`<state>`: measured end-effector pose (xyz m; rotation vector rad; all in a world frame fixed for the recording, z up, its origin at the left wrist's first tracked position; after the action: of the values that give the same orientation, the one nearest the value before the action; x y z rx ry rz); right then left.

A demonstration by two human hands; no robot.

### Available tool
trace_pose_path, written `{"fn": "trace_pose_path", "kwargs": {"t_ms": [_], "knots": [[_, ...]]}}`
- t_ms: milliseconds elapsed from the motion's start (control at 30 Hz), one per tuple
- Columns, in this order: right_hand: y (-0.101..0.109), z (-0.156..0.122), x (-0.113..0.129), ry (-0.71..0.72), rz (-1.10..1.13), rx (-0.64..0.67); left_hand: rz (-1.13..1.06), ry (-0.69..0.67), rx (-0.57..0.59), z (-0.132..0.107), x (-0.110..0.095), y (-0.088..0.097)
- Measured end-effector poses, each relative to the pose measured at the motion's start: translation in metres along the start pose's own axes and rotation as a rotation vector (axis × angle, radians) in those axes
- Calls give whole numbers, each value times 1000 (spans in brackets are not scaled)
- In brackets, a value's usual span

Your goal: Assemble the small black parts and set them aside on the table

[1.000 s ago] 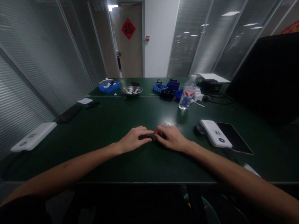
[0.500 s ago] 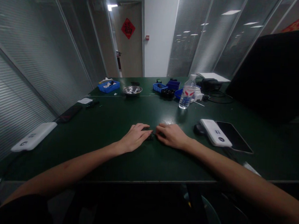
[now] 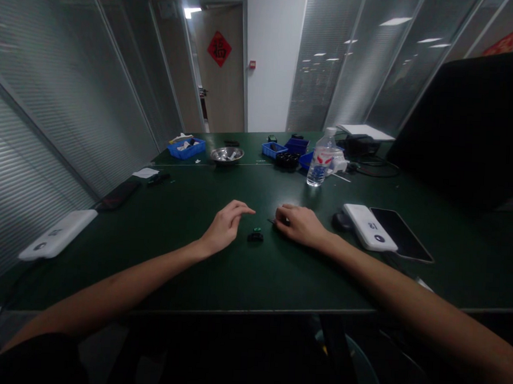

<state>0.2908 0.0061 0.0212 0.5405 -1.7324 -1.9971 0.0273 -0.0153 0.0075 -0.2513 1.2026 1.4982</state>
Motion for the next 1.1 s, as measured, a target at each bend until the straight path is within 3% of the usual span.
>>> {"fn": "trace_pose_path", "kwargs": {"t_ms": [200, 400, 733, 967, 1033, 1100], "knots": [[-2, 1, -1, -8, -23, -5, 33, -60, 34, -2, -8, -2], [-5, 2, -1, -9, -42, -9, 105, -50, 176, -6, -25, -11], [-9, 2, -3, -9, -26, -17, 201, -4, 266, -3, -24, -21], [-2, 0, -2, -6, -5, -4, 166, 51, 317, -3, -11, -3], [1, -1, 0, -9, 3, 14, 130, 97, 309, -1, 3, 13], [4, -1, 1, -12, 16, 31, 124, 175, 259, -1, 23, 40]]}}
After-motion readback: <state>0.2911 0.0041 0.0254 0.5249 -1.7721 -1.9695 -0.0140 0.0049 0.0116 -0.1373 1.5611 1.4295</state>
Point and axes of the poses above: each hand's wrist, its own z-axis towards the middle knuckle, its own y-axis out of the back of the hand, x = y × z, the point moved 1 cm from there along z, towards the middle knuckle, and after that the axes turned 12 degrees about -z, right-handed, at the moved point
